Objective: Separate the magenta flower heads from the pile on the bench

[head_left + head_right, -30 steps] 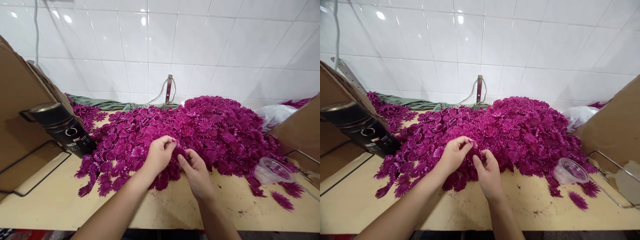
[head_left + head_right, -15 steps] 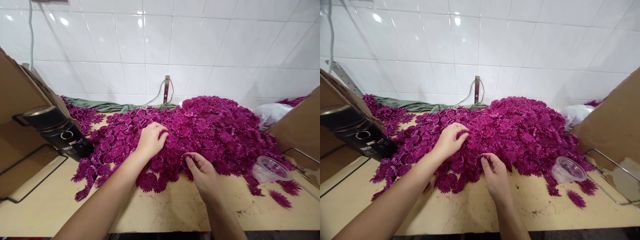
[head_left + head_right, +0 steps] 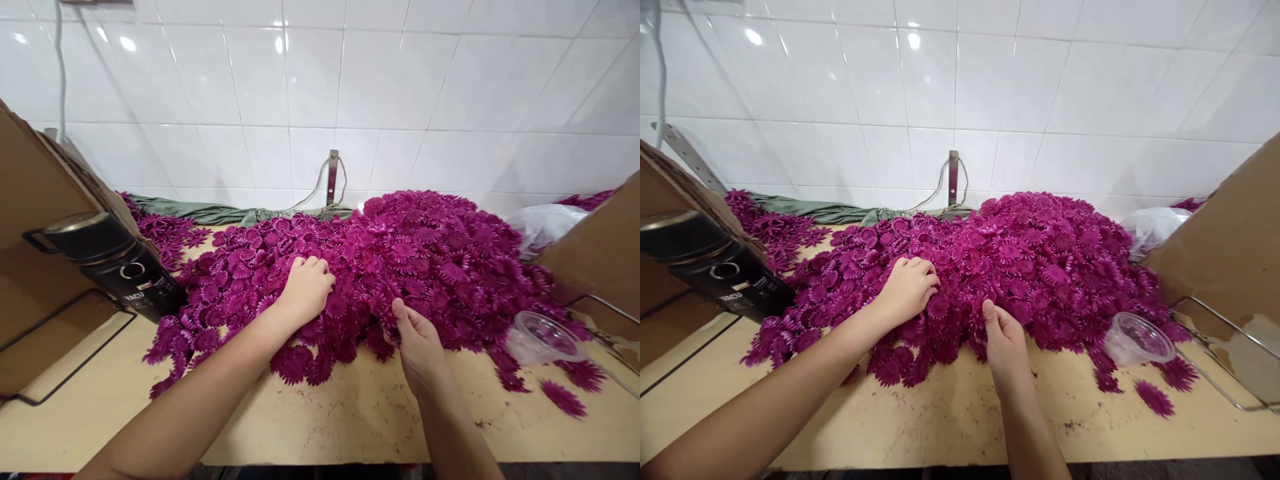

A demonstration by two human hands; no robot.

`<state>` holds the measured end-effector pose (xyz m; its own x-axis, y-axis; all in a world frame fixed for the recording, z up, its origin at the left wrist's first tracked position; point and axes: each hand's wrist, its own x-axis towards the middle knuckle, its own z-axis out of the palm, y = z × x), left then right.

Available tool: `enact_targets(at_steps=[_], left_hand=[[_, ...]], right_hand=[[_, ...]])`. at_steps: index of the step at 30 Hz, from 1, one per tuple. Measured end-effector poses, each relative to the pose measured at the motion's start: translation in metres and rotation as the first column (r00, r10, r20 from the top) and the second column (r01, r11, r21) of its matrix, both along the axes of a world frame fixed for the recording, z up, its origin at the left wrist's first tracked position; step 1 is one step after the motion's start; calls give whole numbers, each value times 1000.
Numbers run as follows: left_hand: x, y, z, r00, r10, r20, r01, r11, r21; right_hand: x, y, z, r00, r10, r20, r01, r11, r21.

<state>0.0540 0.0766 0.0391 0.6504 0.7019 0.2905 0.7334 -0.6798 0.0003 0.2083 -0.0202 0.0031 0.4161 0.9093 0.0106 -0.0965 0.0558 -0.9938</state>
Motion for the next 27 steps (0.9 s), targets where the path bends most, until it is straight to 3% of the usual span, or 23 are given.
enact_targets(at_steps=[5, 10, 15, 19, 23, 27], left_hand=[[-4, 13, 13, 972, 57, 229, -52, 998, -29], [-9, 19, 27, 890, 62, 451, -2, 991, -133], [-10, 22, 26, 787, 226, 575, -59, 954, -295], [-9, 23, 23, 729, 317, 607, -116, 931, -347], [-7, 22, 22, 764, 246, 597, -22, 934, -357], [-7, 20, 19, 781, 112, 614, 162, 914, -373]], right_hand=[[-2, -2, 2, 988, 151, -20, -151, 989, -5], [-3, -1, 6, 983, 184, -13, -184, 983, 26], [-8, 5, 10, 981, 178, 74, -183, 980, 73], [-13, 14, 11, 964, 166, 206, -199, 968, 150], [-19, 29, 19, 923, 154, 353, -232, 954, 191], [-26, 45, 29, 929, 237, 283, -296, 937, 186]])
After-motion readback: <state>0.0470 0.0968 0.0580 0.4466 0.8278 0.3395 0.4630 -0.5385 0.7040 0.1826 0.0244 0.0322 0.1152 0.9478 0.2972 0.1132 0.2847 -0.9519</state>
